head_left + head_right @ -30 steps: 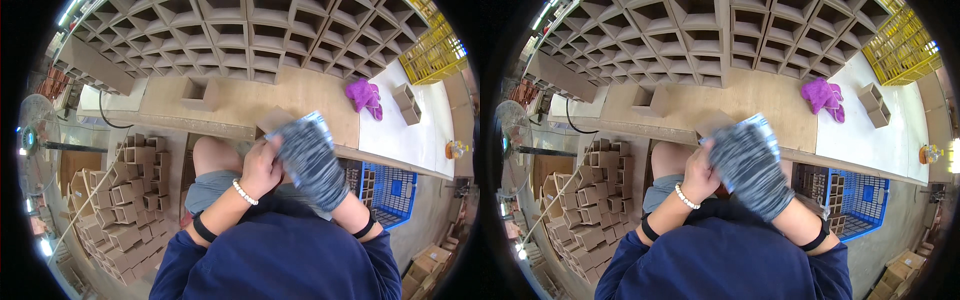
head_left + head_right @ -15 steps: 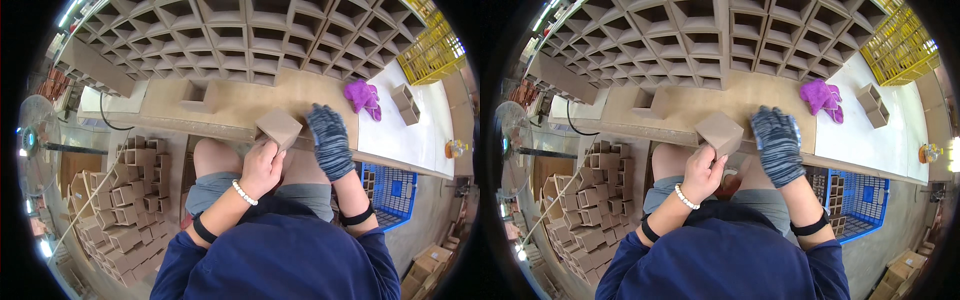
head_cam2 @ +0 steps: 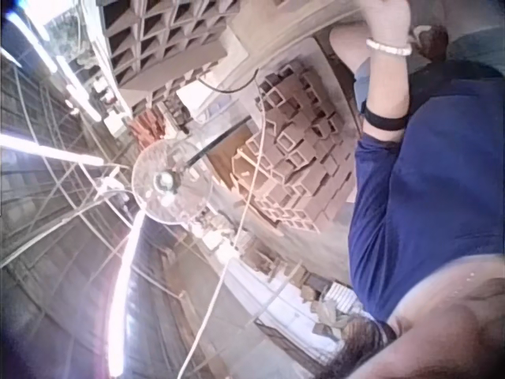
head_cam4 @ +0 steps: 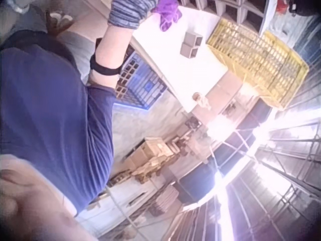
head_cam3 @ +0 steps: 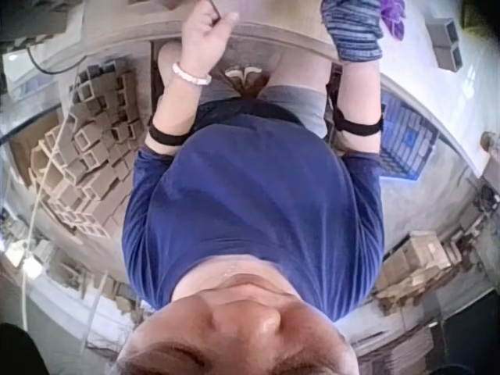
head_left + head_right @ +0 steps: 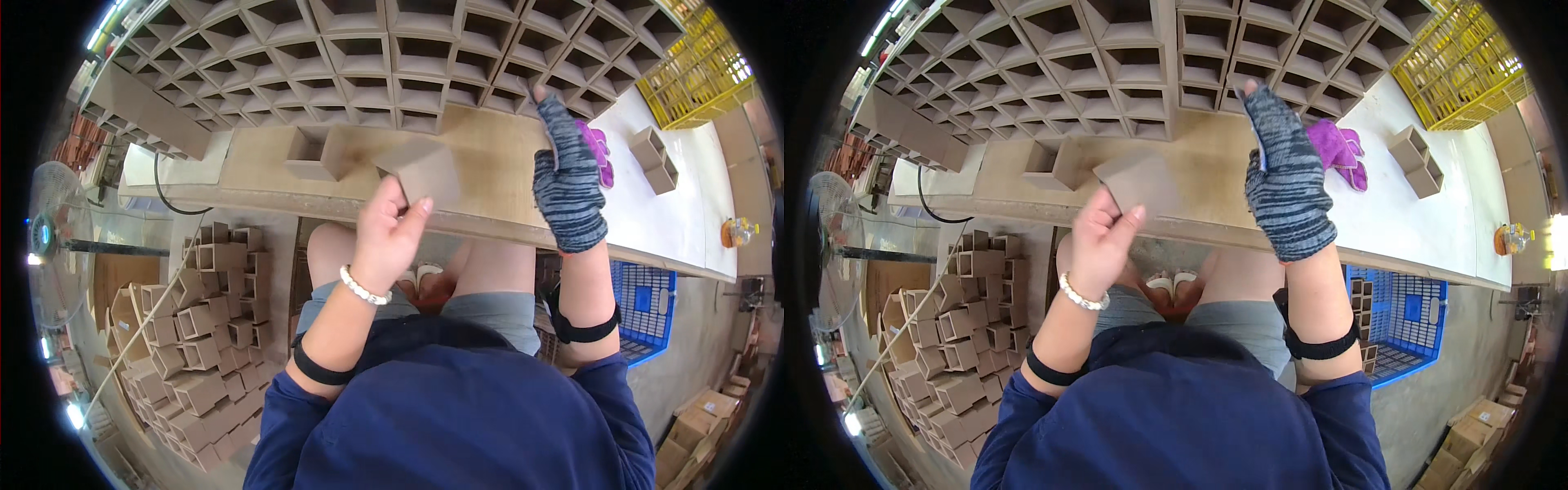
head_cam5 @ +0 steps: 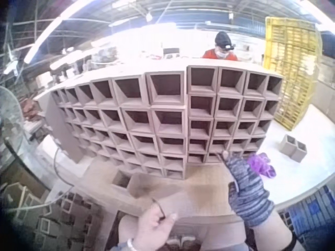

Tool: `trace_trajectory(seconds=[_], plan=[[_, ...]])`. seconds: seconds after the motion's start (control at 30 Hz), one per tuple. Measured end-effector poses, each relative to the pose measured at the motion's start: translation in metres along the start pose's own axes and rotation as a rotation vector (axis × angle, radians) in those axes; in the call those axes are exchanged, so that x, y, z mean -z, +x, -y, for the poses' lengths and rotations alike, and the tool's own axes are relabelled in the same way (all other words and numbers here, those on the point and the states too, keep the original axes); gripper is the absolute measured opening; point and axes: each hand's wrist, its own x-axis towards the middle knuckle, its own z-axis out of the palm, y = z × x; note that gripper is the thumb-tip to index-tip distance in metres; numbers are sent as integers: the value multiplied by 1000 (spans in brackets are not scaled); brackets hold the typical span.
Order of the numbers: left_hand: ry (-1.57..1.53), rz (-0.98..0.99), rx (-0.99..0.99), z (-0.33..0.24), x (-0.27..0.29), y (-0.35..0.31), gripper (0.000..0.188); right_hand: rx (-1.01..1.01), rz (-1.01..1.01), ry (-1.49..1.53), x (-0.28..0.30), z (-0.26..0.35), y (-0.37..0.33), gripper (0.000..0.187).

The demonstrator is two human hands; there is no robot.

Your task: Polishing or sanding small wooden square-shaped frames or blocks using a sanding pad or abrasive sheet.

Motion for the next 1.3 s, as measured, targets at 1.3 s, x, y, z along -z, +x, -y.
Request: trace_trajectory(seconds=[1.3], plan=[[575, 4, -255, 22, -2, -27, 10, 292, 311, -128, -43, 16, -45, 28]])
